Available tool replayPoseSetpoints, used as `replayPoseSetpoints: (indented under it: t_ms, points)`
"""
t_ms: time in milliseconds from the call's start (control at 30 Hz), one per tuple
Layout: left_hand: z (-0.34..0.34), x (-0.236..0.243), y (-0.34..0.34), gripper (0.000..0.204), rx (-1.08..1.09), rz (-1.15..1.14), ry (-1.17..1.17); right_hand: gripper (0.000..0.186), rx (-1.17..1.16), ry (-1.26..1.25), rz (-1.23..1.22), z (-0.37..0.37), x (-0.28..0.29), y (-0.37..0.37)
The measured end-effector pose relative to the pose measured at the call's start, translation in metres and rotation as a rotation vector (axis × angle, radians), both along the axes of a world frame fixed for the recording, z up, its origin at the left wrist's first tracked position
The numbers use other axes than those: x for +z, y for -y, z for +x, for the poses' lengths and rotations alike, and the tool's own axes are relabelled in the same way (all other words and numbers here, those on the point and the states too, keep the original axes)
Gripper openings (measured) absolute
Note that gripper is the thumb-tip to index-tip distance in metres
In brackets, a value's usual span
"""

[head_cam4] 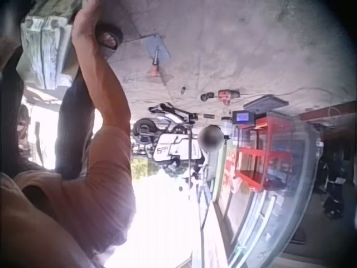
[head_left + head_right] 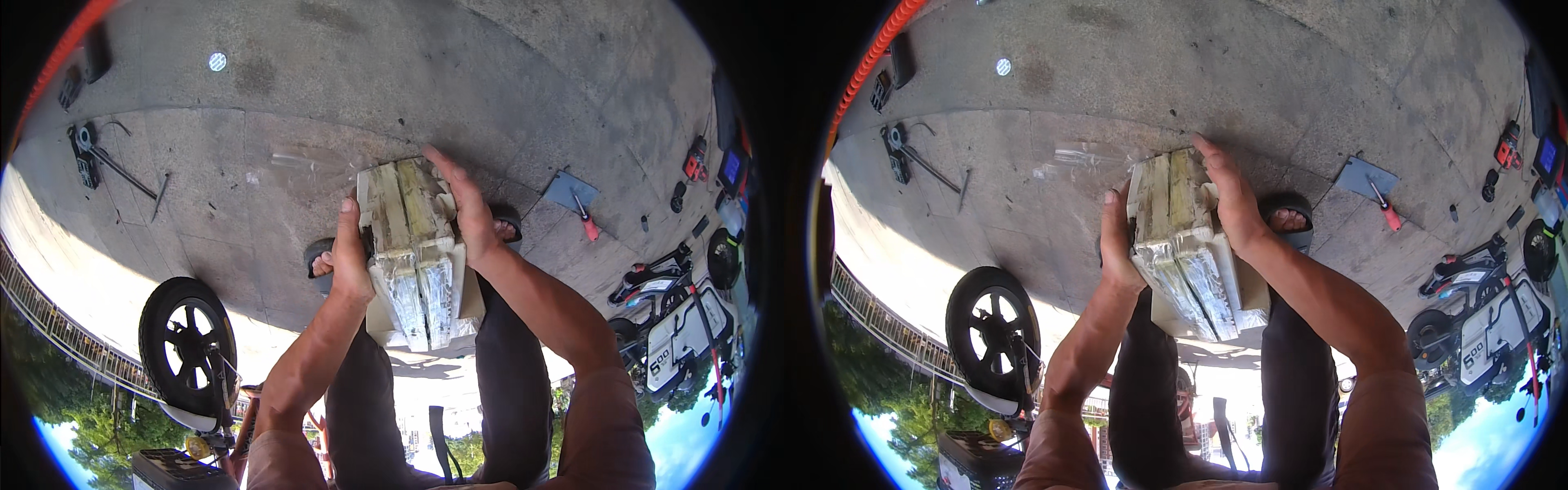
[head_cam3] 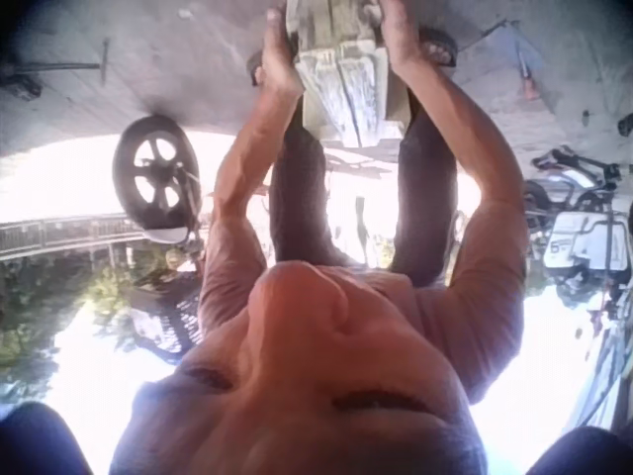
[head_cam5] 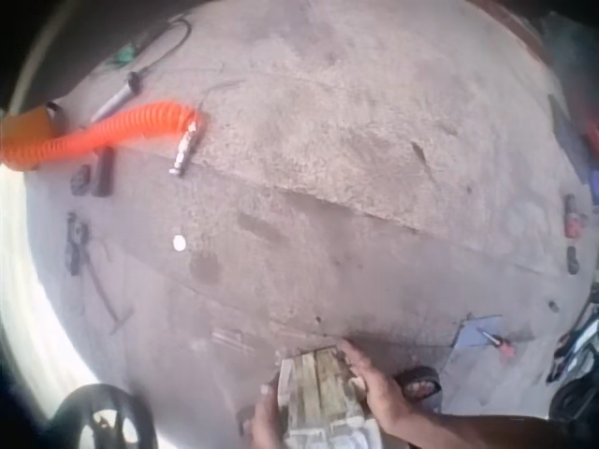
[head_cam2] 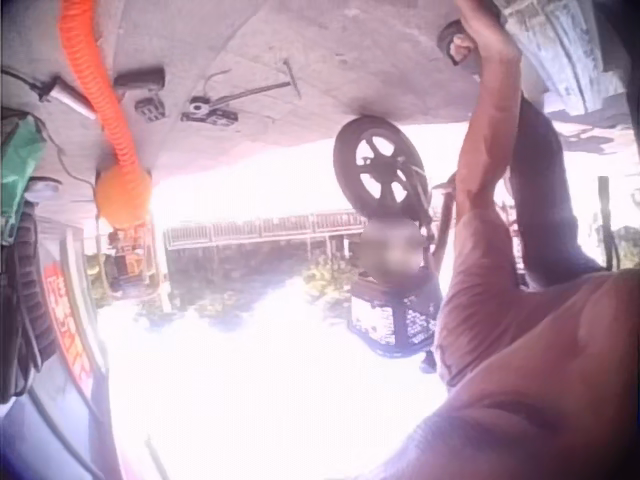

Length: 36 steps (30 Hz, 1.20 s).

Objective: The person works on a small white plastic box containing a battery and wires. They use a red-handled screwdriver to tighten connections on the battery terminals, then close the box and wrap it with clear plastic film.

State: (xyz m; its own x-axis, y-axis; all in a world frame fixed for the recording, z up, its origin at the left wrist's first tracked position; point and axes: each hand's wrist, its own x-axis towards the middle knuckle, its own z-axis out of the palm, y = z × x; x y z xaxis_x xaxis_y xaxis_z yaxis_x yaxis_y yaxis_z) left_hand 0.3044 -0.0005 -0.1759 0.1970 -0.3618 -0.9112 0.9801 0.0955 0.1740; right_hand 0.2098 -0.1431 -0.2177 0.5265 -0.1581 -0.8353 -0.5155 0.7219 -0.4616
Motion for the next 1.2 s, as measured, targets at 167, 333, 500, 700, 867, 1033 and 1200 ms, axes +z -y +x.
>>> replayPoseSetpoints:
  t_ms: [167, 333, 500, 700, 867, 1033, 1200]
  points:
    - [-0.006, -0.016, -0.003, 0.074, 0.014, 0.043, 0.038, 0.073, -0.056, 0.009, -0.009, -0.004, -0.009, 0.000]
    - [-0.001, -0.023, -0.009, 0.062, 0.088, -0.034, -0.021, 0.061, -0.184, -0.090, 0.042, -0.003, -0.020, -0.002]
    - [-0.034, -0.075, -0.034, 0.031, 0.022, 0.310, 0.184, 0.053, -0.257, -0.047, 0.034, -0.021, -0.042, -0.004]
    - [-0.050, -0.063, -0.045, 0.044, 0.177, 0.147, -0.004, 0.065, -0.310, -0.064, 0.147, -0.011, -0.006, -0.013]
    - [-0.043, -0.036, -0.038, 0.034, 0.097, 0.197, 0.033, 0.056, -0.085, -0.089, 0.131, -0.011, -0.001, 0.005]
    - [-0.031, -0.040, -0.033, 0.017, 0.076, 0.201, 0.064, 0.043, 0.223, -0.164, 0.180, 0.008, -0.022, 0.024]
    - [-0.025, -0.053, -0.022, 0.024, 0.156, 0.175, -0.155, 0.036, 0.531, -0.135, 0.468, 0.040, -0.044, 0.039]
